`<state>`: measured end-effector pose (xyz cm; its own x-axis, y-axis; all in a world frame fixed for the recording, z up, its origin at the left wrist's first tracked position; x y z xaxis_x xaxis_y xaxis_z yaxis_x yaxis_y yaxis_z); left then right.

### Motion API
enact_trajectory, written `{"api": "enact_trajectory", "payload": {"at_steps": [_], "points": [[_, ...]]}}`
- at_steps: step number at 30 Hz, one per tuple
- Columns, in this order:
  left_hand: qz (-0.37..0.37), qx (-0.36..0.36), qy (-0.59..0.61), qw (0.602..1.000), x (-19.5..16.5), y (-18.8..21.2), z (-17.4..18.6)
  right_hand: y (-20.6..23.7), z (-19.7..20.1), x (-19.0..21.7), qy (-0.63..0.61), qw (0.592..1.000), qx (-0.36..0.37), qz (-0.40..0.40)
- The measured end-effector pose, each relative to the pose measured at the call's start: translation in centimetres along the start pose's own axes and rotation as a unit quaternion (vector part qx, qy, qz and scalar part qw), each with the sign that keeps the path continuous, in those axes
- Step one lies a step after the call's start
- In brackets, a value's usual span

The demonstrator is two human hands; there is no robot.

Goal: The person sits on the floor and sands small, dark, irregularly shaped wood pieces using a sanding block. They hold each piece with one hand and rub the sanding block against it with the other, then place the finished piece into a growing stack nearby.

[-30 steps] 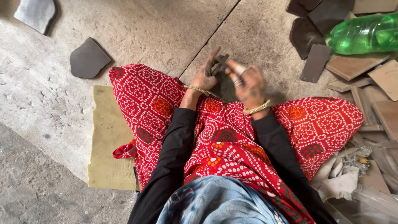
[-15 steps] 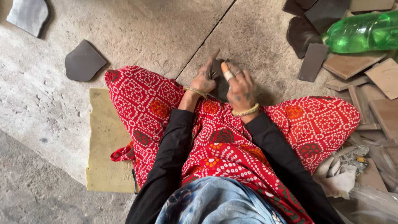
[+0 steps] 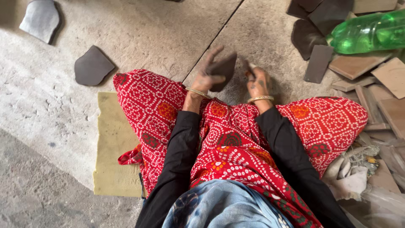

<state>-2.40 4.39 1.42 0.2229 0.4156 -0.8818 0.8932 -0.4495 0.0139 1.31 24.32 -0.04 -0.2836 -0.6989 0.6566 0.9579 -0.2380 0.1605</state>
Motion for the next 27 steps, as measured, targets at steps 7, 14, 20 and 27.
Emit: {"api": "enact_trajectory", "payload": {"at_steps": [7, 14, 20, 27], "points": [[-0.12, 0.003, 0.472, 0.874, -5.6, 0.3, 0.3, -0.8, -2.1, 0.0, -0.104, 0.985, -0.013, 0.137], [-0.172, 0.004, 0.527, 0.832, -6.6, -0.1, 0.8, -1.1, -1.9, 0.5, -0.131, 0.984, 0.026, 0.12], [-0.2, -0.159, 0.305, 0.918, -8.8, 1.2, 6.0, -2.1, -2.4, -1.4, -0.095, 0.987, 0.041, 0.12], [-0.313, -0.403, -0.055, 0.858, -19.2, 7.8, 22.4, -4.0, -3.2, -3.0, -0.184, 0.978, 0.083, 0.055]]}}
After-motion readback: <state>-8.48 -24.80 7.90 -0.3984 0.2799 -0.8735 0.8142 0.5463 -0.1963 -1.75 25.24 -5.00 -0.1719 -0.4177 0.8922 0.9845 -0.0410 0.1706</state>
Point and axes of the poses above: each hand's wrist, its own y-axis away from the middle knuckle, its own z-axis out of the back of the hand, x = y × z, the point moved 10 cm from there along -y, towards the middle knuckle, and after that the axes turned 2 degrees about y, right-handed, at the moved point
